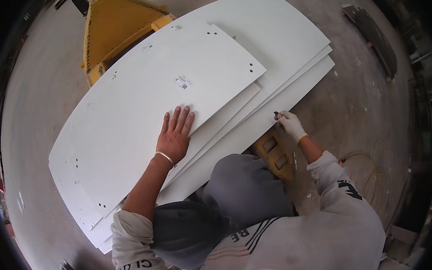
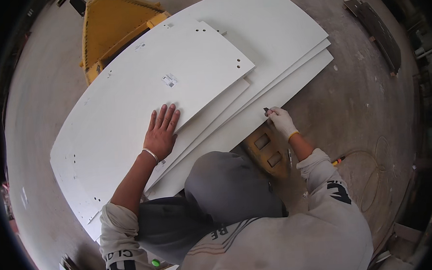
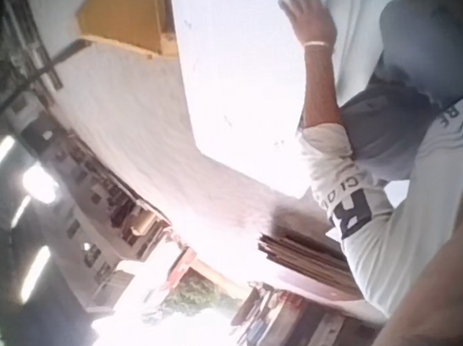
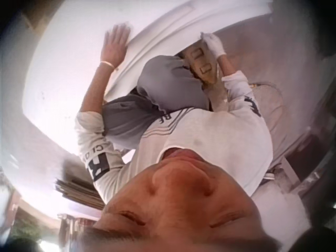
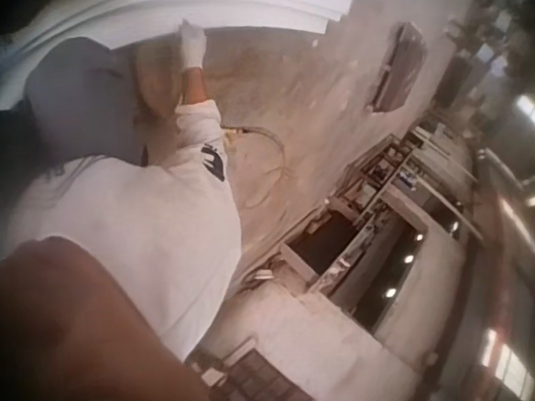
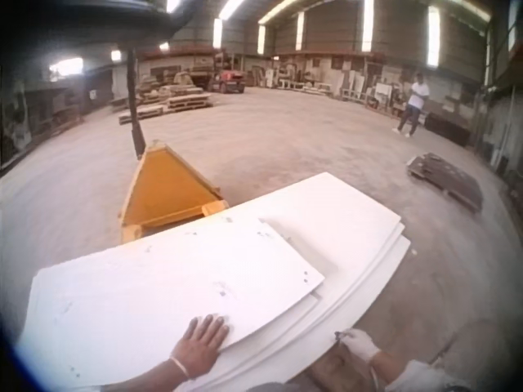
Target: The person uses a utility knife to trim the edges of stacked white panels, then wipes the surfaces with a cloth. The person also uses a yellow tool to pry or separate a panel from the stack.
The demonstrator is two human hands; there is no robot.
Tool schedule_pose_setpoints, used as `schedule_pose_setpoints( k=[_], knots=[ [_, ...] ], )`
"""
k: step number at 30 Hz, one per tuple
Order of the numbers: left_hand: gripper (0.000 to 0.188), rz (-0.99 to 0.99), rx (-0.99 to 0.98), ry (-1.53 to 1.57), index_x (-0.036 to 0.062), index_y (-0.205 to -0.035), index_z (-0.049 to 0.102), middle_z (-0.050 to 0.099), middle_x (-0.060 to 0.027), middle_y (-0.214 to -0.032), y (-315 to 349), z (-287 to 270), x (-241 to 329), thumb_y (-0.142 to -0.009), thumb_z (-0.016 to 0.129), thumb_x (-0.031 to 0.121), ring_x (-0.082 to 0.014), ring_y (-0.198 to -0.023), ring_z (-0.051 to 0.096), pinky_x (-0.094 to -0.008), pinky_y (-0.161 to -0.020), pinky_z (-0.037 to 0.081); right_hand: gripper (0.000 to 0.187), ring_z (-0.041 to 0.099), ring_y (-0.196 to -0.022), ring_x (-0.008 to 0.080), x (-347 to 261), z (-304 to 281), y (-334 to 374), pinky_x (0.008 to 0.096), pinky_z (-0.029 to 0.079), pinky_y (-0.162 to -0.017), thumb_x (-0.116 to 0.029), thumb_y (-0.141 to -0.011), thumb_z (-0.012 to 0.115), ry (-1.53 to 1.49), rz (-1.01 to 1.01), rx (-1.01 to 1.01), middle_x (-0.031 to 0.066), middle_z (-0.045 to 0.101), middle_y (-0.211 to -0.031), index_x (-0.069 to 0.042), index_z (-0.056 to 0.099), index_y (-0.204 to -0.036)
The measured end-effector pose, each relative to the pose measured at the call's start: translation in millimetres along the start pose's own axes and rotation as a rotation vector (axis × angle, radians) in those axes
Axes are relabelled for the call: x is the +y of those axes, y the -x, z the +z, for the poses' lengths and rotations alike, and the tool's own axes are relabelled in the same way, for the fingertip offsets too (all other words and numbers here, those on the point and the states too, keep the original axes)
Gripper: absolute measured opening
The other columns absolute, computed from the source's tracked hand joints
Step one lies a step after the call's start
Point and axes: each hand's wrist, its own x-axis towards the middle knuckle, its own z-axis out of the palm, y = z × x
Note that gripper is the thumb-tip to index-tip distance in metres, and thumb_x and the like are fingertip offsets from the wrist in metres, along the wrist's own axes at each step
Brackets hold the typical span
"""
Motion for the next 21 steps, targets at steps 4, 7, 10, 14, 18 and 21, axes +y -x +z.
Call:
schedule_pose_setpoints(
  k=[4, 7, 10, 14, 18, 21],
  knots=[
    [0.080, 0.009, 0.013, 0.003, 0.0110, -0.166, 0.019, 0.012, -0.0101, -0.175, -2.7, -4.3, 4.8, -0.099, 0.061, 0.019, -0.0308, -0.162, 0.010, -0.0528, -0.131, 0.009, 0.022, 0.062, -0.075, 0.0115, 55.2, 21.0, 35.4, 0.0276, 0.050, -0.068, -0.007, -0.094, 0.059, 0.077, 0.111, 0.125, 0.0022, 0.068, -0.089, 0.001, 0.069, -0.113],
    [0.080, -0.024, -0.009, -0.008, 0.0108, -0.166, 0.019, 0.014, -0.0100, -0.175, -6.1, -7.6, 12.9, -0.098, 0.060, 0.014, -0.0304, -0.162, 0.011, -0.0531, -0.131, 0.011, 0.029, 0.063, -0.077, 0.0128, 74.4, 36.0, 57.5, 0.0277, 0.051, -0.070, -0.006, -0.094, 0.059, 0.089, 0.071, 0.265, 0.0029, 0.069, -0.089, 0.001, 0.068, -0.121],
    [0.077, -0.060, 0.028, 0.074, 0.0106, -0.166, 0.021, 0.015, -0.0098, -0.175, -1.0, -2.2, 15.2, -0.097, 0.056, 0.010, -0.0290, -0.162, 0.013, -0.0538, -0.131, 0.012, 0.029, 0.063, -0.073, 0.0126, 47.5, 54.9, 68.7, 0.0281, 0.052, -0.067, -0.007, -0.097, 0.059, -0.129, 0.075, 0.293, 0.0036, 0.068, -0.085, -0.001, 0.067, -0.125],
    [0.074, 0.014, 0.030, -0.127, 0.0104, -0.165, 0.023, 0.018, -0.0071, -0.175, -3.3, 2.7, 16.2, -0.096, 0.046, 0.000, -0.0253, -0.162, 0.014, -0.0540, -0.131, 0.011, 0.019, 0.058, -0.061, 0.0102, -65.4, 49.4, 36.4, 0.0289, 0.047, -0.054, -0.011, -0.104, 0.057, -0.256, 0.062, 0.136, 0.0042, 0.066, -0.079, -0.002, 0.066, -0.118],
    [0.084, 0.097, 0.149, 0.040, 0.0143, -0.165, 0.026, 0.023, -0.0081, -0.173, -11.1, 8.2, 20.4, -0.088, 0.048, -0.009, -0.0267, -0.161, 0.018, -0.0533, -0.131, 0.012, 0.021, 0.058, -0.061, 0.0127, -112.2, 18.2, -62.1, 0.0326, 0.048, -0.058, -0.019, -0.102, 0.060, 0.213, -0.163, 0.217, 0.0061, 0.063, -0.070, -0.001, 0.070, -0.108],
    [0.086, 0.102, 0.154, 0.073, 0.0172, -0.165, 0.030, 0.026, -0.0079, -0.172, 1.3, 6.8, 14.9, -0.085, 0.047, -0.011, -0.0278, -0.160, 0.020, -0.0526, -0.131, 0.014, 0.031, 0.067, -0.071, 0.0229, -151.0, 23.3, -87.6, 0.0392, 0.052, -0.068, -0.029, -0.102, 0.059, 0.530, -0.153, 0.178, 0.0128, 0.070, -0.080, -0.001, 0.071, -0.108]
  ],
)
